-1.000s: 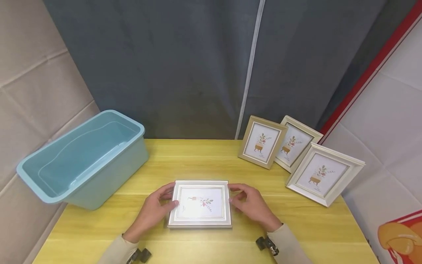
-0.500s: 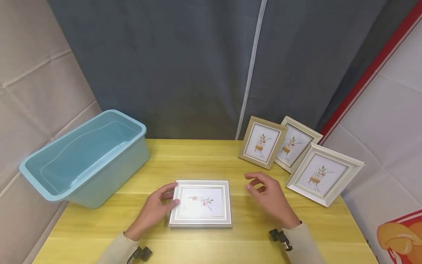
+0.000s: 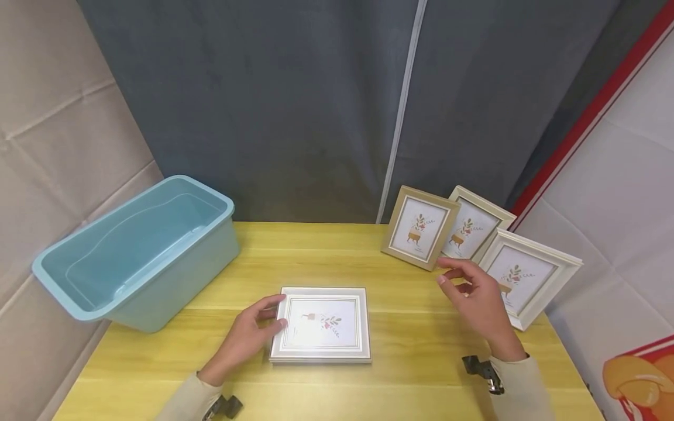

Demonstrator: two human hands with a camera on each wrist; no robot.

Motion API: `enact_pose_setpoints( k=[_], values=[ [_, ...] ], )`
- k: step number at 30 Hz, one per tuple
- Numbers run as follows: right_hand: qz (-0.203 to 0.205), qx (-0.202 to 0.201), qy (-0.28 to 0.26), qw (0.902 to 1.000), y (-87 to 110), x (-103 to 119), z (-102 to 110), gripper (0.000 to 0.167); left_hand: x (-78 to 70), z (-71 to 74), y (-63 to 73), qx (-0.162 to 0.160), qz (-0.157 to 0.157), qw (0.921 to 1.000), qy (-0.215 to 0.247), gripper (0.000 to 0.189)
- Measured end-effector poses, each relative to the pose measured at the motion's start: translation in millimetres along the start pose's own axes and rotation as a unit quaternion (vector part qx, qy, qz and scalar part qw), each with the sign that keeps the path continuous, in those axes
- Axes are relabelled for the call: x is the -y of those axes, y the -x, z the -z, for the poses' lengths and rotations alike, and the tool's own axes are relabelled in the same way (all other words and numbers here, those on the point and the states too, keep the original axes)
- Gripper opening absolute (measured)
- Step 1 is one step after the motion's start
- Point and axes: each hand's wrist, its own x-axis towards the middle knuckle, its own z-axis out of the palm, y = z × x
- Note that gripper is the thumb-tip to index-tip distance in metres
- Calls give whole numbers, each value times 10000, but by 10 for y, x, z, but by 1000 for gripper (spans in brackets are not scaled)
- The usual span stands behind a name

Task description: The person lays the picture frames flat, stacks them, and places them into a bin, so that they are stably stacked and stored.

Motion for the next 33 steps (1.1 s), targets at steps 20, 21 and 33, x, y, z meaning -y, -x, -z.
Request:
enact_pose_setpoints(
  k=[20,21,33],
  values=[
    [-996,-1474,443,9830,-114,-388,725,37,15,23,-2,235,0,9997,78,55],
    [-1113,-1543,481,9805,-114,-401,758,37,15,22,-1,236,3,9997,71,55],
    [-1879,-2389,885,9486,-53,-590,1039,40,28,22,-8,279,-32,9996,63,53]
  ],
)
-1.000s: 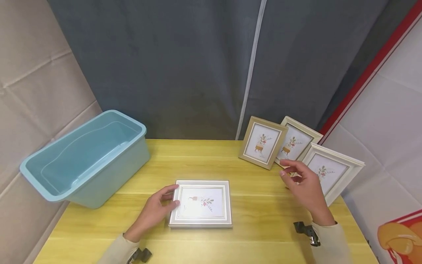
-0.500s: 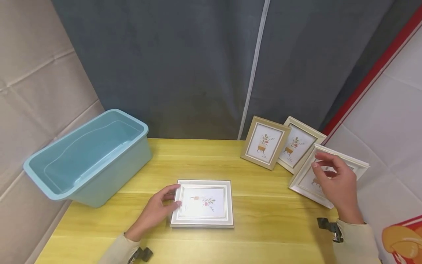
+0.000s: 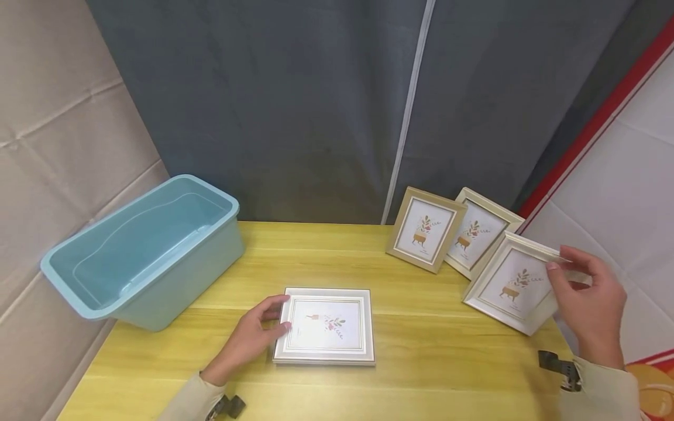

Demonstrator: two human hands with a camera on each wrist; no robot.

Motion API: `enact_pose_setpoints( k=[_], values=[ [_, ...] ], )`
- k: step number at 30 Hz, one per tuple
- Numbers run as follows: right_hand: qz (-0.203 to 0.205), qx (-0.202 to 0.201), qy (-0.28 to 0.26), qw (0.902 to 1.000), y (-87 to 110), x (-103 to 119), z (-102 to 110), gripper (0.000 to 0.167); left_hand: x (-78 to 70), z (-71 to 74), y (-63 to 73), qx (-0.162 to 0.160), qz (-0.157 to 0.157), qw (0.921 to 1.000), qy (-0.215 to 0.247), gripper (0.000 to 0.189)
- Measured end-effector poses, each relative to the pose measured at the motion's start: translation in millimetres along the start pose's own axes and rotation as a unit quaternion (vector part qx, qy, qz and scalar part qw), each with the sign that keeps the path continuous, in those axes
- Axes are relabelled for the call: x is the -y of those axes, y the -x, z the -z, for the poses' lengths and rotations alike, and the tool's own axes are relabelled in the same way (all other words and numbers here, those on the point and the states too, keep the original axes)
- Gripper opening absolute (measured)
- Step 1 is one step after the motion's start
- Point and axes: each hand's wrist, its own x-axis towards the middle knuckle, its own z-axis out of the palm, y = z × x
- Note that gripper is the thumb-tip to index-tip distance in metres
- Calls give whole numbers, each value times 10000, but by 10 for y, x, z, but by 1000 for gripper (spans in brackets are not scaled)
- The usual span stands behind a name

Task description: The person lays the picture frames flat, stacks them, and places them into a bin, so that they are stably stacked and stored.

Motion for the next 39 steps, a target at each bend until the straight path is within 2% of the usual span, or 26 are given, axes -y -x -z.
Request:
enact_pose_setpoints(
  k=[10,13,19,22,32,35,39],
  values=[
    [163,-380,501,9979,-67,-190,80,46,14,-3,1,-2,-16,10000,-22,53],
    [-82,-296,506,9982,-92,-261,89,46,15,-7,4,25,-27,10000,-11,53],
    [-1047,167,184,9942,-83,-383,88,50,21,-21,0,4,-56,10000,-52,53],
    [-1171,294,-21,9927,-85,-424,81,52,25,-24,-1,-33,-69,9999,-74,52],
    [-825,313,-367,9954,-112,-498,71,46,16,-8,8,-20,-52,10000,-38,52],
    [-563,525,-433,9961,-78,-509,91,46,12,-11,8,-18,-69,10000,-22,52],
    [-90,911,-235,9955,-21,-519,121,47,11,-13,7,-13,-75,10000,-20,52]
  ],
)
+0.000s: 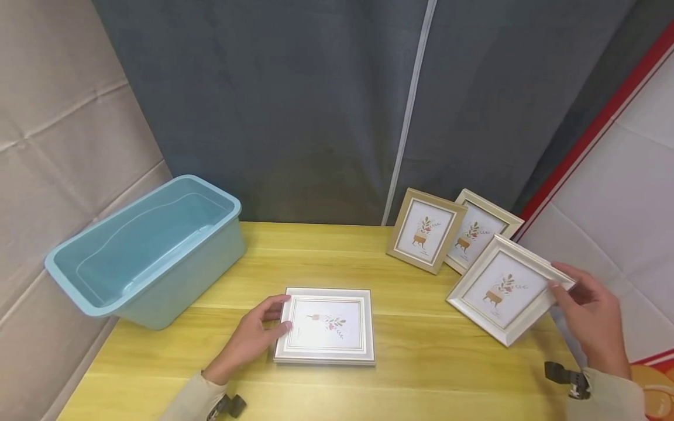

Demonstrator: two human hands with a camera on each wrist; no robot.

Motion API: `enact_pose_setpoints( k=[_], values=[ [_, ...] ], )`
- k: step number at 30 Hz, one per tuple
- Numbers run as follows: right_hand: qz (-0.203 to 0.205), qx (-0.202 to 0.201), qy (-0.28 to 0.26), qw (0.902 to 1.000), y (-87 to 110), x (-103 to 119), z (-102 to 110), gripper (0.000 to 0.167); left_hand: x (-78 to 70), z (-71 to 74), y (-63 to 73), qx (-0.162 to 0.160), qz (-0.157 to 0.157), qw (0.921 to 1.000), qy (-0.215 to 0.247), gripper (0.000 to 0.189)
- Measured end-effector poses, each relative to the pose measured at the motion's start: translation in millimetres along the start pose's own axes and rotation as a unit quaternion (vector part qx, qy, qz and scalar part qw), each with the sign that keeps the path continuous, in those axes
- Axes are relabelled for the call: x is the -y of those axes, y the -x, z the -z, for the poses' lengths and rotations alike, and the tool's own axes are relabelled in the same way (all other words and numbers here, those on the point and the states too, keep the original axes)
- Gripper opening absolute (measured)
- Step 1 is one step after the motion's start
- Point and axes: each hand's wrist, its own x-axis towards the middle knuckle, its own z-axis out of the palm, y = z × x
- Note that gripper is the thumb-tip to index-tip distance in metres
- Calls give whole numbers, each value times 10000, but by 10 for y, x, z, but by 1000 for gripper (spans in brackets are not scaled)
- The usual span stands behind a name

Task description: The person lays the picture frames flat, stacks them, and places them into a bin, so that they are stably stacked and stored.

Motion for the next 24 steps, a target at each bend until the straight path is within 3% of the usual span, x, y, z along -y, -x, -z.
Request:
enact_pose_setpoints(
  k=[5,13,24],
  values=[
    [101,270,-175,9994,63,50,5,45,2,1,-12,12,-16,10000,-12,51],
    [146,101,-276,9995,132,190,-40,43,3,-7,-26,10,-31,10000,-10,52],
    [-223,383,-644,9969,215,466,-121,42,6,27,-23,101,-38,9999,63,52]
  ],
)
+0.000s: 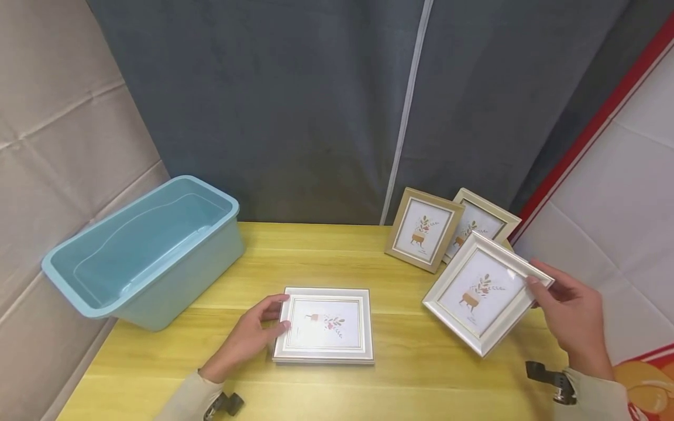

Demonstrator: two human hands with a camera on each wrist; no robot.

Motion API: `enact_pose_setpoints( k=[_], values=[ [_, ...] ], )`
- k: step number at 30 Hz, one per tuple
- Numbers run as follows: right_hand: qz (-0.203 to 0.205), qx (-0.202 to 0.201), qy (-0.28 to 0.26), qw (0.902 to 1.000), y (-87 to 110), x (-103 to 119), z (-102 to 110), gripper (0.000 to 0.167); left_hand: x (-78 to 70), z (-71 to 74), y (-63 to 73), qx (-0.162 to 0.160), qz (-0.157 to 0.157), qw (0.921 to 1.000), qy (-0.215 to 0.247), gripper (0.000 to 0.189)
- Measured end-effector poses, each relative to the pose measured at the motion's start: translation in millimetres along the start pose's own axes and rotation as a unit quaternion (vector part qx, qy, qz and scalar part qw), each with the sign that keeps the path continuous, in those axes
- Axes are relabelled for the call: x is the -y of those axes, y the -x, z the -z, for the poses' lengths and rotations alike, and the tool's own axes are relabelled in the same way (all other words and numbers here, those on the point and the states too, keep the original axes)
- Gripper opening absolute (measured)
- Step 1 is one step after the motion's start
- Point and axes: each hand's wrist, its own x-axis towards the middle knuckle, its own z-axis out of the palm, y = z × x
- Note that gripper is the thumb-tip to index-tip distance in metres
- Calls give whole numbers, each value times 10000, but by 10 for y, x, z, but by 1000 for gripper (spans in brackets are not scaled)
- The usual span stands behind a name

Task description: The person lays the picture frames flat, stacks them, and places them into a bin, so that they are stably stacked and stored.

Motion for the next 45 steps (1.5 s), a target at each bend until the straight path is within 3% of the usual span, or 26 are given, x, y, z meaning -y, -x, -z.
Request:
enact_pose_setpoints(
  k=[8,14,19,25,31,35,45],
  values=[
    [68,232,-448,9987,43,146,-197,38,-9,25,34,26,146,9999,-47,54],
    [58,85,-908,9958,77,271,-333,35,-22,39,37,-29,7,10000,-74,55],
    [69,-29,-1592,9872,117,394,-452,35,-63,71,34,-200,-77,9997,-143,53],
    [185,270,-2246,9739,192,529,-584,35,-189,93,50,-290,-207,9994,-49,51],
    [284,557,-2185,9738,246,630,-730,35,-381,77,1,-252,-522,9978,311,47],
    [350,641,-2441,9670,266,685,-875,35,-508,65,-44,-130,-801,9956,476,45],
    [317,1465,-3222,9347,394,823,-1172,33,-791,-39,-65,554,-1498,9839,804,51]
  ],
)
